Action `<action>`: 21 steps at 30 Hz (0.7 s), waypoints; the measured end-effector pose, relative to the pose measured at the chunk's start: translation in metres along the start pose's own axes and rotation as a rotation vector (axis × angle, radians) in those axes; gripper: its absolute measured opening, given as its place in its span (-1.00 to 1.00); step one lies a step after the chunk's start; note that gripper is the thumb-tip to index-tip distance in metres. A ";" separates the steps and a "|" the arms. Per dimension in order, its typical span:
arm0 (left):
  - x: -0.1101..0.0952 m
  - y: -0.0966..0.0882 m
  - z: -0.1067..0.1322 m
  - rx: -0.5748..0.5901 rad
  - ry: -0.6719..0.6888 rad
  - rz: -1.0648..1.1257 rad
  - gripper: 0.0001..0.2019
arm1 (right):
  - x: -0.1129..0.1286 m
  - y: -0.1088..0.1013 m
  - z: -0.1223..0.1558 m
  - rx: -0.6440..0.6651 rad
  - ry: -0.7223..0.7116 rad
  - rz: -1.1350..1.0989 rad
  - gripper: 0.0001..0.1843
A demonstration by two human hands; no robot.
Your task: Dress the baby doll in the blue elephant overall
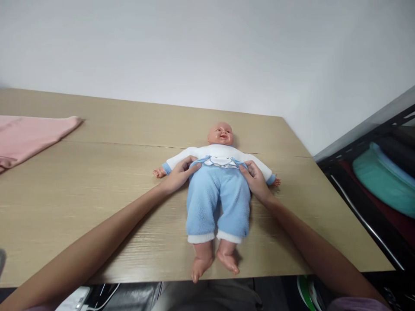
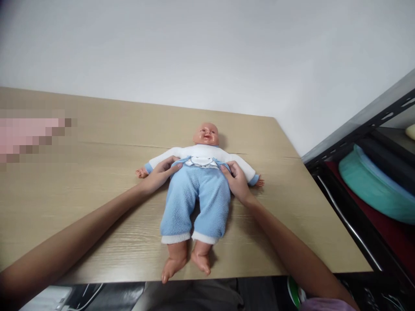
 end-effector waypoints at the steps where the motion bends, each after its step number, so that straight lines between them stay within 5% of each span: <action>1: 0.003 -0.003 0.001 0.023 -0.009 -0.065 -0.58 | -0.005 0.000 0.001 0.034 0.014 0.017 -0.60; 5: 0.007 -0.015 0.008 0.111 -0.010 -0.244 -0.62 | -0.013 -0.012 0.007 0.156 0.024 0.091 -0.72; 9: 0.009 -0.018 0.012 0.130 -0.052 -0.228 -0.59 | -0.018 -0.018 0.013 0.141 0.125 0.074 -0.80; 17: 0.023 0.012 0.018 -0.068 -0.222 0.571 -0.49 | -0.017 0.019 0.035 0.048 0.403 -0.526 -0.53; 21: 0.029 0.015 0.019 -0.138 -0.232 0.691 -0.50 | -0.012 0.019 0.033 -0.037 0.415 -0.632 -0.44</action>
Point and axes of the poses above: each hand's wrist, its own z-axis away from the middle knuckle, its own y-axis out of the palm, x = y × z, the point moved 6 cm from there along -z, towards the middle knuckle, and after that the axes turned 6 degrees about z, right-handed, at the moved point
